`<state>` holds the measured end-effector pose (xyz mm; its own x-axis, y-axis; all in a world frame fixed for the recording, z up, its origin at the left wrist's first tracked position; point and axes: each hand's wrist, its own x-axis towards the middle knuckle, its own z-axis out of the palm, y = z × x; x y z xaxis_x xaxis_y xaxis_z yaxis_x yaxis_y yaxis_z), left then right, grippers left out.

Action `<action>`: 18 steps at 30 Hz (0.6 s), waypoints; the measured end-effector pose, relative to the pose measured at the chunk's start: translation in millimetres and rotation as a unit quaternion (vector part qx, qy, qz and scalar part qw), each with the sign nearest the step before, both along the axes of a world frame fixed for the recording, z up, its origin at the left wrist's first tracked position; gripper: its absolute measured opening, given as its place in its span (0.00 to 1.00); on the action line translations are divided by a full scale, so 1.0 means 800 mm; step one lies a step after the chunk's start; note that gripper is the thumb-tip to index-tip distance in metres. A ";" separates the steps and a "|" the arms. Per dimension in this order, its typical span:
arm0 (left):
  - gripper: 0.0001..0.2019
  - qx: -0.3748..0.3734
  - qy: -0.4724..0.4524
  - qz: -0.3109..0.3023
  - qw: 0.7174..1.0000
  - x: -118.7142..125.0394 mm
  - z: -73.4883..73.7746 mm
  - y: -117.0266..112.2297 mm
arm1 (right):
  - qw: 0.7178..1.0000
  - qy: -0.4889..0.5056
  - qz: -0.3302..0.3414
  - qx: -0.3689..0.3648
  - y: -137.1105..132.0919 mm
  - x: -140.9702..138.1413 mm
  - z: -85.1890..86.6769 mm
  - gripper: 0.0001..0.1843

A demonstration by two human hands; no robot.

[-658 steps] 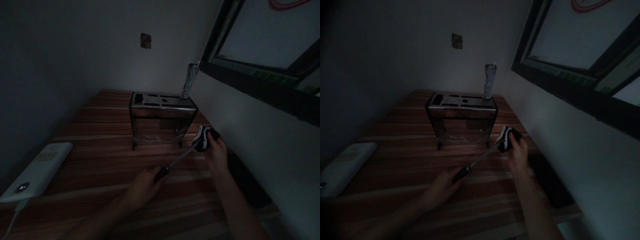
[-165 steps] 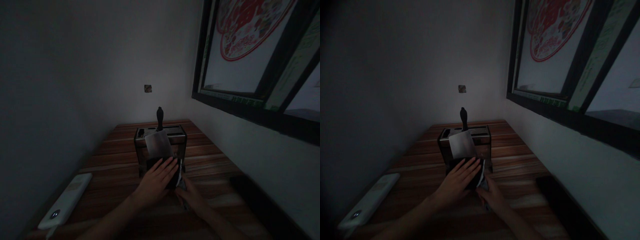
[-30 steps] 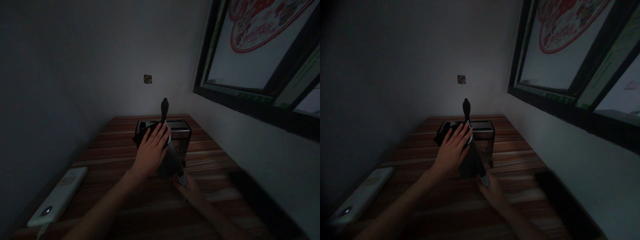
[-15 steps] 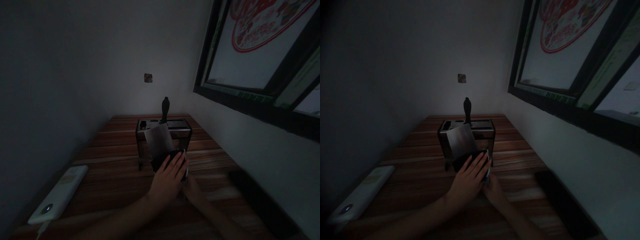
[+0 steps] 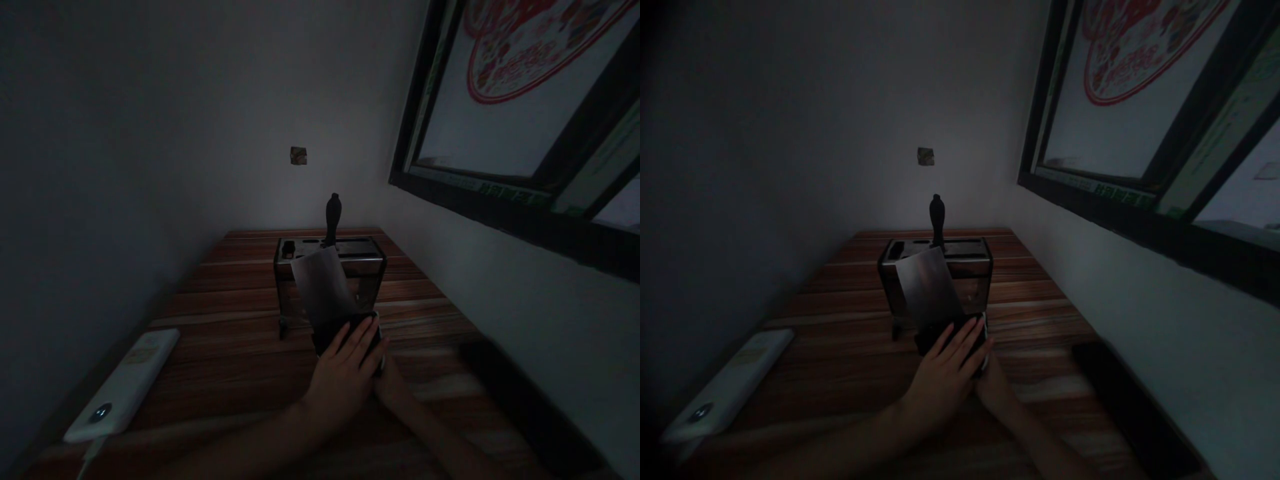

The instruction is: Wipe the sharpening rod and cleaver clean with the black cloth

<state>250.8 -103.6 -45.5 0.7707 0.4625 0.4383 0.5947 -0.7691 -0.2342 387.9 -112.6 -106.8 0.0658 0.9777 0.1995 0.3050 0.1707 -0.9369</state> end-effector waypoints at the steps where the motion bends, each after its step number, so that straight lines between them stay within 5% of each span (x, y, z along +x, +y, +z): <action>1: 0.25 -0.001 0.001 0.002 1.000 0.000 0.000 0.000 | 1.000 0.000 -0.002 0.001 0.000 0.000 -0.001 0.28; 10: 0.25 -0.026 -0.005 -0.009 1.000 -0.004 0.010 -0.001 | 1.000 0.003 -0.016 -0.006 0.002 0.004 -0.017 0.31; 18: 0.23 -0.027 -0.001 -0.019 0.999 -0.005 0.016 0.003 | 1.000 -0.006 -0.004 0.000 0.002 -0.001 0.003 0.26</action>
<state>246.4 -101.4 -32.5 0.7871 0.4568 0.4145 0.5658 -0.8024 -0.1901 387.4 -110.7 -104.1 0.0710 0.9771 0.2007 0.3174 0.1686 -0.9332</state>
